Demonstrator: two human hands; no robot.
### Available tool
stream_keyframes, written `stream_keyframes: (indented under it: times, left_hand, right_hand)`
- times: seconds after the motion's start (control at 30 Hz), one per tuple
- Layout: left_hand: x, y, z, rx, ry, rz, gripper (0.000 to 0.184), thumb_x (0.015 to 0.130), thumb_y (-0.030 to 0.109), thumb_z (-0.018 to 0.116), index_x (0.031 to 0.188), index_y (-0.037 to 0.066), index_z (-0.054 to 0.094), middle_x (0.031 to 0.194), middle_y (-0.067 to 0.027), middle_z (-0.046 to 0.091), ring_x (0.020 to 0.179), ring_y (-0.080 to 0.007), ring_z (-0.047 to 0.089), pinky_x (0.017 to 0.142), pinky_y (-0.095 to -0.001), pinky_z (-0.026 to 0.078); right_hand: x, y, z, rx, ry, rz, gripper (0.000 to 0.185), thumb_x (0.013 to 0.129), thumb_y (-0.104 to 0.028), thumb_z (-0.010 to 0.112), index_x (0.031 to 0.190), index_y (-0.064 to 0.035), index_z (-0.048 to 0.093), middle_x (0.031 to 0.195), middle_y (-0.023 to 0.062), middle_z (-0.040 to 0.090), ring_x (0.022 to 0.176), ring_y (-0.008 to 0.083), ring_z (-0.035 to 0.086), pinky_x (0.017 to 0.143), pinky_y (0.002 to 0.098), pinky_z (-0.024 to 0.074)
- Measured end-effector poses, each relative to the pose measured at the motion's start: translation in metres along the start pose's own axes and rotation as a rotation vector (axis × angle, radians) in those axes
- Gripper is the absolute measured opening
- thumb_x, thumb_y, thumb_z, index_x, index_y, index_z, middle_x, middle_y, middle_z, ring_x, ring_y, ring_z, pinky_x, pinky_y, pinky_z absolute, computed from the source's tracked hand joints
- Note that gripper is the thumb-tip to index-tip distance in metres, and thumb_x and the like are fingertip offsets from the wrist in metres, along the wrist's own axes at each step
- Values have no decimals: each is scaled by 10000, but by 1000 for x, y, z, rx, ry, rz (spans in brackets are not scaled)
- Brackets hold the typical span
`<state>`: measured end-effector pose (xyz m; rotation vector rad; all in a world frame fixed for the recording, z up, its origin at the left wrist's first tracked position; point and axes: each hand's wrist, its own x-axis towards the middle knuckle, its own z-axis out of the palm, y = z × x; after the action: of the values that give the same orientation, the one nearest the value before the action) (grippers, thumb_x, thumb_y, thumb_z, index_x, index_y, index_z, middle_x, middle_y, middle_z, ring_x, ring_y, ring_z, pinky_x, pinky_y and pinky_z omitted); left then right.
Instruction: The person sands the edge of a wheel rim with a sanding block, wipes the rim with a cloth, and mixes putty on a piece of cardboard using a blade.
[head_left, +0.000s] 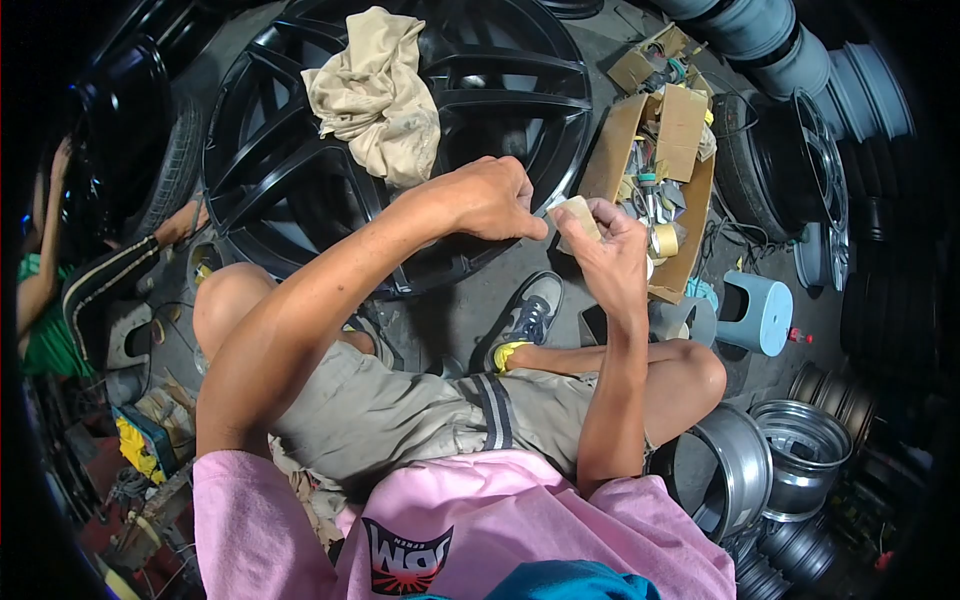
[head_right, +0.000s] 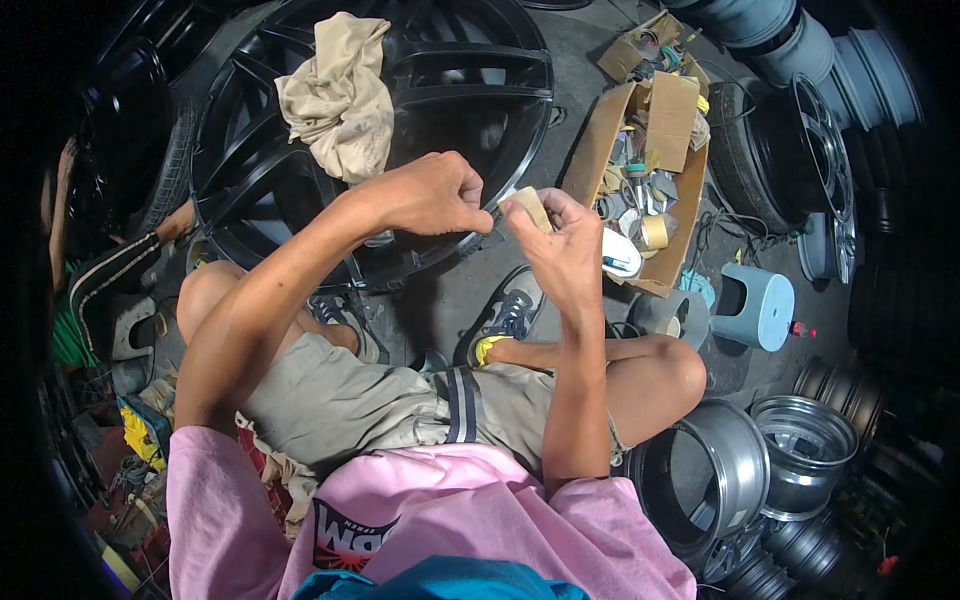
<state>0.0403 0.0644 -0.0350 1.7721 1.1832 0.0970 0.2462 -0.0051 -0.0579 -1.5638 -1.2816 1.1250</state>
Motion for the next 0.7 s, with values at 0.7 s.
stream_keyframes:
  times: [0.7]
  left_hand:
    - [1,-1,1,-8,5,5,361,789,325,805,750,-18,699,659,-132,653,657,-246,646,661,-401,526]
  right_hand:
    - [4,8,5,24,70,-30,284,975,-227,808,951,50,753,724,-55,594,653,17,472,550,236,364]
